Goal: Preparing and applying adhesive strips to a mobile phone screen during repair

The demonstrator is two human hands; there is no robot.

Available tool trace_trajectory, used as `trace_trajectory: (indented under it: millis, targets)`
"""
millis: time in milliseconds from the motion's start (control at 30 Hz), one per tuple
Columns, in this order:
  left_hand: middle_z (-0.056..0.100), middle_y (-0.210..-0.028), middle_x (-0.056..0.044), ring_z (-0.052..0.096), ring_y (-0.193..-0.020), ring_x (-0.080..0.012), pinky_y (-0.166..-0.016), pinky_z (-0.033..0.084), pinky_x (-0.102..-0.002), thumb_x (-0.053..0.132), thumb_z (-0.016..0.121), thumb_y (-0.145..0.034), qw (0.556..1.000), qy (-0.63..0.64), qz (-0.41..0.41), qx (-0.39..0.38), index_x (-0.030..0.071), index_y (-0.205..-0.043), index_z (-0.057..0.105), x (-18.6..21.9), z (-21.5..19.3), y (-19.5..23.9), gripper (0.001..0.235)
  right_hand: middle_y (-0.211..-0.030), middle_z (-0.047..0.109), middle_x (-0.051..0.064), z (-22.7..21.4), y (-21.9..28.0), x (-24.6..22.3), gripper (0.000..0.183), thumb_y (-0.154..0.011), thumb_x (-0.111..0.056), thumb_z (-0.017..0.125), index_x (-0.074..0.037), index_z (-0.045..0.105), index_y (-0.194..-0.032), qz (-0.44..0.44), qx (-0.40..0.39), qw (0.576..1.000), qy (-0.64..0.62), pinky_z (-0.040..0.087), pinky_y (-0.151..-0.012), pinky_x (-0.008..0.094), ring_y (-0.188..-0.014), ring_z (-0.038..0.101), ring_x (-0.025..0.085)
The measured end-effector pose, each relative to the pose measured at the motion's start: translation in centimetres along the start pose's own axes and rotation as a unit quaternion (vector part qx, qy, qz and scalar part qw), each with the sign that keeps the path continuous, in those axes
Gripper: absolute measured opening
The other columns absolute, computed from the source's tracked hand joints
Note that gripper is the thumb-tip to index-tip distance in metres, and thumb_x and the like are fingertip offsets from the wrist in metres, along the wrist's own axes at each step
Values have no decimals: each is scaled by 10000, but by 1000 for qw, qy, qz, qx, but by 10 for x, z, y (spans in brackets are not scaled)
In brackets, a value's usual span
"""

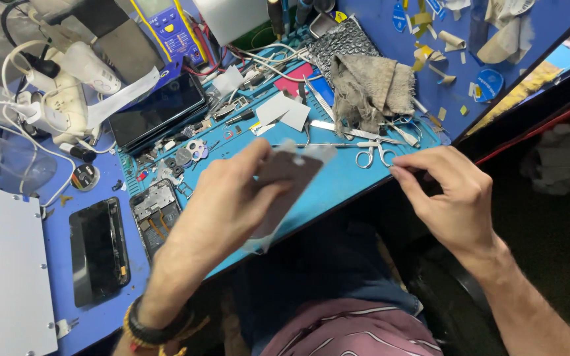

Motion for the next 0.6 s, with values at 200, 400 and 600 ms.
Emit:
trace_trajectory:
  millis: [200, 400, 600]
  targets:
    - [656, -1263, -63, 620, -1168, -152, -1027, 490, -304, 240, 609, -1010, 943, 265, 60, 195, 37, -1321, 578, -25, -27, 39, 373, -1039, 762, 101, 27, -22, -6, 165, -980, -161, 799, -34, 749, -1074, -14, -111, 985, 133, 508, -890, 405, -940, 677, 317]
    - [749, -1166, -359, 767, -1042, -413, -838, 673, -517, 216, 650, -914, 711, 686, -9, 154, -81, -1269, 550, -49, 46, 41, 473, -844, 686, -37, 53, -31, -1, 303, -952, -529, 700, -237, 625, -922, -37, -213, 849, 482, 551, -703, 392, -832, 723, 222]
    - [753, -1106, -357, 769, -1036, -418, -830, 653, -483, 212, 652, -897, 657, 748, -1, 94, -76, -1347, 600, -43, 72, 43, 537, -929, 789, 80, 60, -50, 14, 230, -930, -318, 592, -179, 631, -1109, 100, -378, 778, 491, 575, -637, 528, -867, 789, 408]
Point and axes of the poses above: each hand's wrist, its own y-axis away from the middle knuckle, its own z-axis out of the palm, x = y × z, the point moved 4 cm from there along -y, towards the middle knuckle
